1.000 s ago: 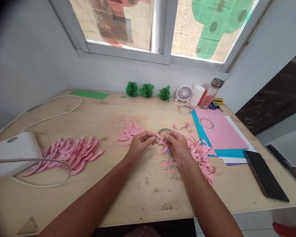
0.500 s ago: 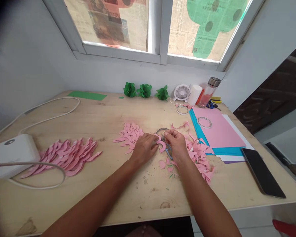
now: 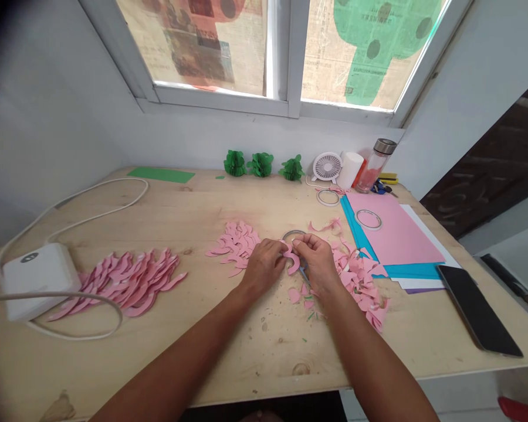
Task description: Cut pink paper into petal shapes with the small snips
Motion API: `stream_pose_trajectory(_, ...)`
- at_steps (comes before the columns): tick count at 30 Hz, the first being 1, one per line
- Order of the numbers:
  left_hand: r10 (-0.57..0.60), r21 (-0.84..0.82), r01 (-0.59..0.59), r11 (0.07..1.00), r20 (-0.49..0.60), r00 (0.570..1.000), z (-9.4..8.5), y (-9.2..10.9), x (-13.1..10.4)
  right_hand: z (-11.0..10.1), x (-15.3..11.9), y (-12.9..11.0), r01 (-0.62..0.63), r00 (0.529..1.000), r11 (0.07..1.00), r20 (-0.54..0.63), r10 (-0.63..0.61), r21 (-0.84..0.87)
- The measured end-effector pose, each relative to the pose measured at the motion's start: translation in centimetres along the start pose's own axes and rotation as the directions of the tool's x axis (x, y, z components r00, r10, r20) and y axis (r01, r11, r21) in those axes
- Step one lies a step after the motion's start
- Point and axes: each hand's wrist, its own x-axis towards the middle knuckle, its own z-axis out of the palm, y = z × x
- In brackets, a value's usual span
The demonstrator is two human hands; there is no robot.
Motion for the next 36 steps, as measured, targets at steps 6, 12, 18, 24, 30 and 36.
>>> stream_pose_trajectory(6,-0.017,-0.085,0.012,0.996,-0.06,0.998,-0.5,0.0,0.1,0.0,-0.1,0.0,0.008,1.0,1.0,0.028,-0.007,-0.028)
stream_pose_trajectory(12,-0.001,-0.092,-0.009,0.996,-0.113,0.994,-1.1,0.0,0.1,0.0,-0.2,0.2,0.096,0.986,0.974,0.151,-0.065,-0.206)
stream_pose_trajectory(18,-0.037,-0.204,-0.001,0.979,-0.183,0.982,-1.8,0.1,0.2,0.2,-0.5,0.4,0.197,0.974,0.904,0.182,-0.136,-0.38)
stream_pose_trajectory(24,-0.31,-0.448,0.194,0.873,-0.202,0.929,-2.2,0.3,0.3,0.6,-0.7,0.1,0.207,0.976,0.905,0.136,-0.168,-0.371)
stream_pose_trajectory(30,-0.499,-0.75,0.386,0.537,0.087,0.862,-2.2,0.3,0.6,0.5,-0.7,0.5,0.249,0.967,0.903,0.142,-0.211,-0.349)
stream_pose_trajectory(36,-0.494,-0.845,0.438,0.307,0.252,0.832,-2.2,1.0,0.7,0.7,-0.8,0.9,0.263,0.955,0.918,0.217,-0.204,-0.297)
